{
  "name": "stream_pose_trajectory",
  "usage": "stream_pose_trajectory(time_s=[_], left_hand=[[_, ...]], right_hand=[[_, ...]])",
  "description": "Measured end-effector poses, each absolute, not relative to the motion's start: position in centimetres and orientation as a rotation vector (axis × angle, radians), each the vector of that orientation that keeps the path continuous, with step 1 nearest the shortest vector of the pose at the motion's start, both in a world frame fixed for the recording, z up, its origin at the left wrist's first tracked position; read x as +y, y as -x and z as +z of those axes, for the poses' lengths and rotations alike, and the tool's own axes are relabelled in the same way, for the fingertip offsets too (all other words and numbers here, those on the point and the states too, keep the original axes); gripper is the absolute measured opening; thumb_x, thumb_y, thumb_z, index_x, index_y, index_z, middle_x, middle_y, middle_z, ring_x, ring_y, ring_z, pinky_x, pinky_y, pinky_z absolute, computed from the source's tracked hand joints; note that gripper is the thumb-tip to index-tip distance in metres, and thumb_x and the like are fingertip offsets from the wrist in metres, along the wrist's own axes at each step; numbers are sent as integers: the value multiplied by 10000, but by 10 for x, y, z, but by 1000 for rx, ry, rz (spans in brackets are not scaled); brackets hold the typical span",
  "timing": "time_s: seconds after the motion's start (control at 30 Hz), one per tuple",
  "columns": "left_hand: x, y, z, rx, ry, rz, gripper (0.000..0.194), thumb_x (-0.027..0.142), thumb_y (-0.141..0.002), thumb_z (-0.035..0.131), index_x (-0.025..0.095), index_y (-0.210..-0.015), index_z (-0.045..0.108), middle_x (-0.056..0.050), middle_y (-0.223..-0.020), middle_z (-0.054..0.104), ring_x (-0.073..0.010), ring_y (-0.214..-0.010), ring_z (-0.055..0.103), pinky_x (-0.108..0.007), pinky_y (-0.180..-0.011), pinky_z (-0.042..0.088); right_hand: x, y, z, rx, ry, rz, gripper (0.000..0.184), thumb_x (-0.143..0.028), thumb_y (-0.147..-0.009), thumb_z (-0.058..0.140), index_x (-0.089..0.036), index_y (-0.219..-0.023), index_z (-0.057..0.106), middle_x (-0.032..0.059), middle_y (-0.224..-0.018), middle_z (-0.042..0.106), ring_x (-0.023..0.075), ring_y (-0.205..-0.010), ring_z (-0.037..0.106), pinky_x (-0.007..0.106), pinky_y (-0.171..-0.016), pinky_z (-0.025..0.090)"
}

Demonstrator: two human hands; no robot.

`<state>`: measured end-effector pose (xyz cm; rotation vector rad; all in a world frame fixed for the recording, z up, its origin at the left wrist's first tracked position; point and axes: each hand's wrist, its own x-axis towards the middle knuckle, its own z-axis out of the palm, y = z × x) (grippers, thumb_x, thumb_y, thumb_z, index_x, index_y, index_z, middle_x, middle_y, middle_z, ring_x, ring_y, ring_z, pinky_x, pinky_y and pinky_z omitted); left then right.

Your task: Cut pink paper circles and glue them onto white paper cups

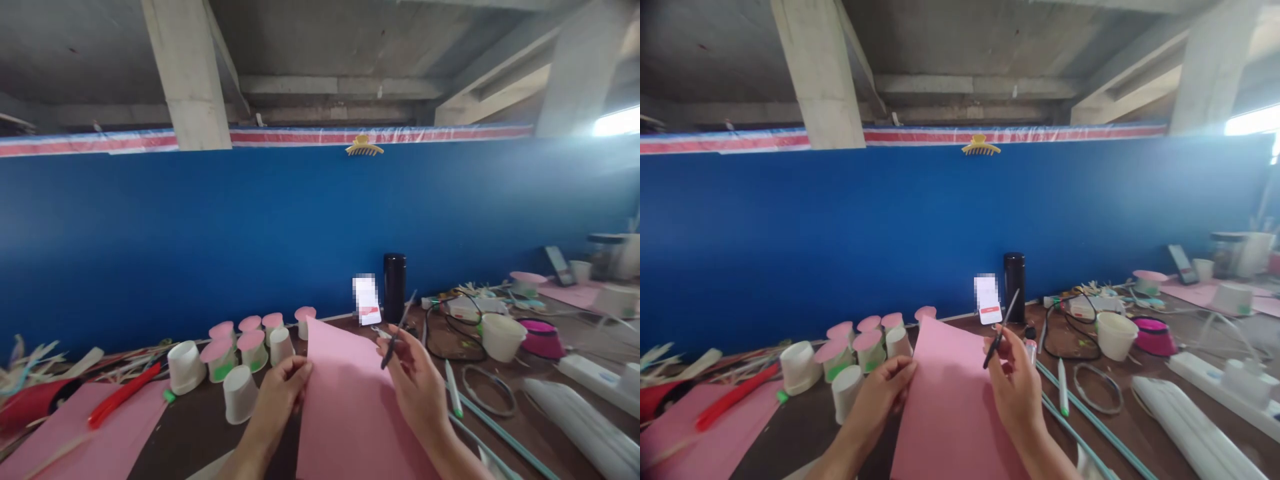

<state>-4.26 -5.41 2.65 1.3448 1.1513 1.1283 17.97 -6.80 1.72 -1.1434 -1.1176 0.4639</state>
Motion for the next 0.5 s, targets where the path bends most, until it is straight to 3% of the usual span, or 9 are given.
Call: stream_pose_trajectory(time_s=[0.27, 0.4, 0.5], left_hand=[[-43, 46, 21, 1227, -1165, 1549, 425, 509, -734, 610, 144, -952, 607, -36, -737, 638, -136, -616, 589, -222, -547, 449], [-45, 47, 26, 1226, -1156, 1615, 401, 522, -740, 607, 166, -925, 601, -33, -778, 659, -143, -629, 606, -247, -610, 466], [-49, 48, 30, 1187, -1232, 1679, 358, 516, -761, 591, 172, -860, 602, -10, -745, 630, -134, -644, 582, -233, -632, 449]], right_hand=[[-76, -178, 25, -1007, 1058, 479, 503, -425, -805, 596, -238, -1255, 470, 85, -1046, 667, 224, -947, 639, 309, -763, 525], [-74, -174, 17, -1018, 981, 556, 481, -446, -782, 619, -258, -1204, 486, 62, -1135, 618, 215, -996, 612, 280, -813, 504], [-68, -169, 13, -1018, 1002, 571, 474, -472, -728, 660, -230, -1117, 538, 61, -1077, 642, 233, -986, 607, 264, -778, 509]])
